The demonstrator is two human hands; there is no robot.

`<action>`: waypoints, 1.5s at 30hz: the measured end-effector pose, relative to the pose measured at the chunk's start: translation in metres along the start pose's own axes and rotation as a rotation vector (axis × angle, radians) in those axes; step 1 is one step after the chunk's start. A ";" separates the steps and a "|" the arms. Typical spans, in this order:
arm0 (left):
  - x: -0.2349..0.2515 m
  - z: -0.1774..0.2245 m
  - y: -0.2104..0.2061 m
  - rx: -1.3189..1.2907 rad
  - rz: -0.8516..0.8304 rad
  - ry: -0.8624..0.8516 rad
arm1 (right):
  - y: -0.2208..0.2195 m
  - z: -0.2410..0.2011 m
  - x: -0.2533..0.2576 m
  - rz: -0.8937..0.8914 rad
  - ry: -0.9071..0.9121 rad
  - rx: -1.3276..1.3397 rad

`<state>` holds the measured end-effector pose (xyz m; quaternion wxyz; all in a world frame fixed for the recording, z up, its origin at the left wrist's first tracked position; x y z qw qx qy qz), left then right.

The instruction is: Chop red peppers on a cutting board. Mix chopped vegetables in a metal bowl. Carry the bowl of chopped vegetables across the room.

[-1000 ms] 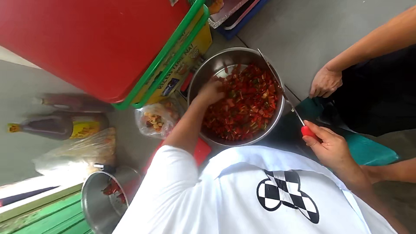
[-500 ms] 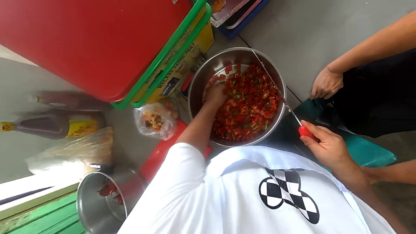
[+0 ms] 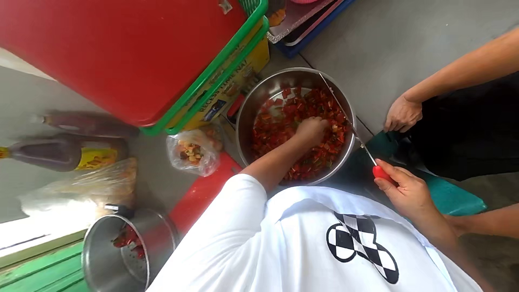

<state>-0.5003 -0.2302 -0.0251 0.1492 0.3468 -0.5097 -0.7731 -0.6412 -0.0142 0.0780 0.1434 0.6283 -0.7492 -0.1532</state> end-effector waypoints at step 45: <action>-0.020 -0.114 0.048 -0.876 0.289 0.450 | -0.038 0.008 0.020 -0.152 -0.080 -0.043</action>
Point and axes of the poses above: each hand's wrist, its own x-axis towards the middle knuckle, its own y-axis out of the back of the hand, z = x × y, the point moved 9 cm from there along x, towards the middle knuckle, and after that the axes turned 12 degrees about x, right-handed, at the moved point
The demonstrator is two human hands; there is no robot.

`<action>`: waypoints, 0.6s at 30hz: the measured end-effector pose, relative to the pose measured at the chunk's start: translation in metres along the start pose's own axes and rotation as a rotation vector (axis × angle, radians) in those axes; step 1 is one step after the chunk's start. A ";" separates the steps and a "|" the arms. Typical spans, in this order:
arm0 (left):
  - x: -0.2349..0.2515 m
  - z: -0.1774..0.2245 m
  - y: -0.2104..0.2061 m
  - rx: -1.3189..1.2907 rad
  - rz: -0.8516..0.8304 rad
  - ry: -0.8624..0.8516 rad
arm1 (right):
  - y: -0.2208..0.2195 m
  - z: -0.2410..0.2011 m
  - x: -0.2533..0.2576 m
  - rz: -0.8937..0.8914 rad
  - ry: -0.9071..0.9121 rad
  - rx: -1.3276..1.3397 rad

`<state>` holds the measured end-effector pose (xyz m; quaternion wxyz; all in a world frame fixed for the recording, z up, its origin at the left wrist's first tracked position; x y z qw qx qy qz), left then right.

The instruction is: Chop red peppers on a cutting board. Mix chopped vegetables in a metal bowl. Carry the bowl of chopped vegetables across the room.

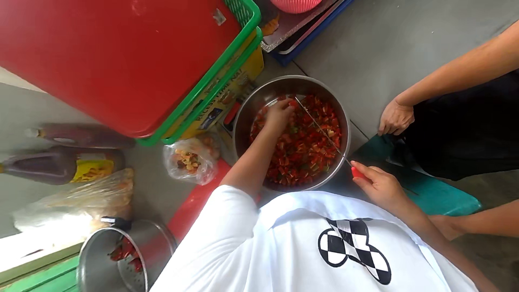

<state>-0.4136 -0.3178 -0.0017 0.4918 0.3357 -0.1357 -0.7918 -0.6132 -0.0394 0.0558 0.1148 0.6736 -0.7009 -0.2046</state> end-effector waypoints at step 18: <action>-0.071 -0.014 -0.002 -0.462 -0.045 0.292 | -0.019 -0.018 0.011 -0.062 0.146 -0.160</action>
Point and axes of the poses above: each hand's wrist, its own x-axis towards the middle knuckle, its own y-axis out of the back of the hand, z = x × y, the point moved 9 cm from there along x, towards the middle knuckle, and after that the axes turned 12 degrees about x, right-handed, at the moved point
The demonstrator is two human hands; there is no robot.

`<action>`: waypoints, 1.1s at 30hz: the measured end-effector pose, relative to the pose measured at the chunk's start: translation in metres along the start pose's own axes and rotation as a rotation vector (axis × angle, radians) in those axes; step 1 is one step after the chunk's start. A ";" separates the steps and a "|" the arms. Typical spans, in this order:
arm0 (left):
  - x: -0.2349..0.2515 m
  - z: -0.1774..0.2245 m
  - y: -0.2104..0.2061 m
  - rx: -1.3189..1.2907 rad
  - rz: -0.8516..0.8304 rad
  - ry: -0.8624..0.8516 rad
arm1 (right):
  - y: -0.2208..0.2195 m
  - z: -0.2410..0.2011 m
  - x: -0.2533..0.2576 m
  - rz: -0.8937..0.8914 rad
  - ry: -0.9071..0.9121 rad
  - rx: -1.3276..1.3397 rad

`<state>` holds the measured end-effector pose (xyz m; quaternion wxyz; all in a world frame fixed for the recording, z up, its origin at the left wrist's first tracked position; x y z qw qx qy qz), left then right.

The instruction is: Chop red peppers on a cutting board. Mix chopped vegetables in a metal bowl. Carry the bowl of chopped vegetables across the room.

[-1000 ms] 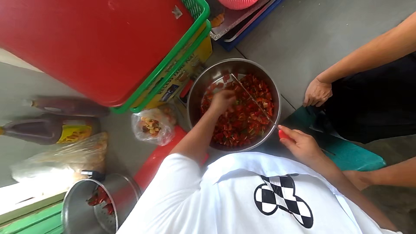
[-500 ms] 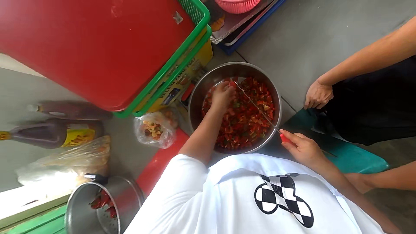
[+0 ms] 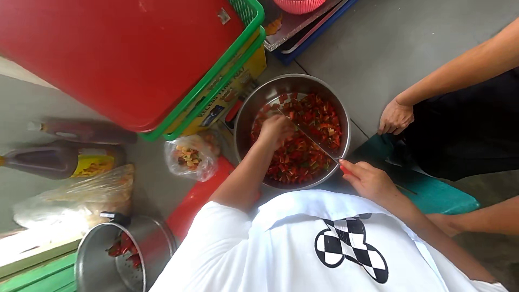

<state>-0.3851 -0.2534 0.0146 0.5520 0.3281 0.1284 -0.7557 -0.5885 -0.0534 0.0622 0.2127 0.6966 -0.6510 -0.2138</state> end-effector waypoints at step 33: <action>0.011 -0.007 0.017 0.065 0.370 -0.077 | -0.011 -0.002 -0.005 -0.037 -0.037 -0.004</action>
Point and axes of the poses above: each hand's wrist, its own x-axis towards the middle knuckle, its own y-axis out of the back of the hand, z = x × y, the point moved 9 cm from there along x, towards the middle knuckle, and after that the axes turned 12 degrees about x, right-handed, at the moved point
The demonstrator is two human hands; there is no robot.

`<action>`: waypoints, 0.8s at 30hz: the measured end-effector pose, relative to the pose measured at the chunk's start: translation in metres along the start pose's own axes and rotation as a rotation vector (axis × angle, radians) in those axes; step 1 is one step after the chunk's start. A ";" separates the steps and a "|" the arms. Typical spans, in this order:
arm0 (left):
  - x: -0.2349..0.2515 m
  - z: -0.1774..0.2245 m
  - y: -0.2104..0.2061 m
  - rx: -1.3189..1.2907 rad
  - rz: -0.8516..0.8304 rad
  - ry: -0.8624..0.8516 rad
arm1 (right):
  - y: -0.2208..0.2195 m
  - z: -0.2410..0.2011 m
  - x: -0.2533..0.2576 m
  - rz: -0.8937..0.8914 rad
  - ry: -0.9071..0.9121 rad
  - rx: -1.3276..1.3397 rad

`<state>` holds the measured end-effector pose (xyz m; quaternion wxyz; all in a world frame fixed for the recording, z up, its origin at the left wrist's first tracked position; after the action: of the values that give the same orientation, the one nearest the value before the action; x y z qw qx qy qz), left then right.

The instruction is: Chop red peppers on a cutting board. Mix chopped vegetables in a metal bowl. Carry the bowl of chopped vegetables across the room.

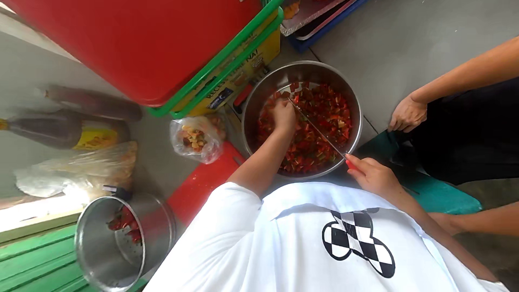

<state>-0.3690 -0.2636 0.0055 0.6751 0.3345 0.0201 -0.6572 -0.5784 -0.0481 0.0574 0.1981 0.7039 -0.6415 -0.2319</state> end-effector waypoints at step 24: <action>0.011 0.023 0.041 1.141 -0.364 -0.533 | 0.032 0.019 -0.019 0.103 -0.086 0.197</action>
<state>-0.3398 -0.2874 0.0360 0.2513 0.4571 -0.4434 -0.7289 -0.6166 -0.0315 0.0620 0.1118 0.6754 -0.7044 -0.1874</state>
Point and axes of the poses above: each hand's wrist, its own x-axis towards the middle knuckle, its own y-axis out of the back of the hand, z = x × y, the point moved 9 cm from there along x, towards the middle knuckle, and after that the axes turned 12 degrees about x, right-handed, at the moved point
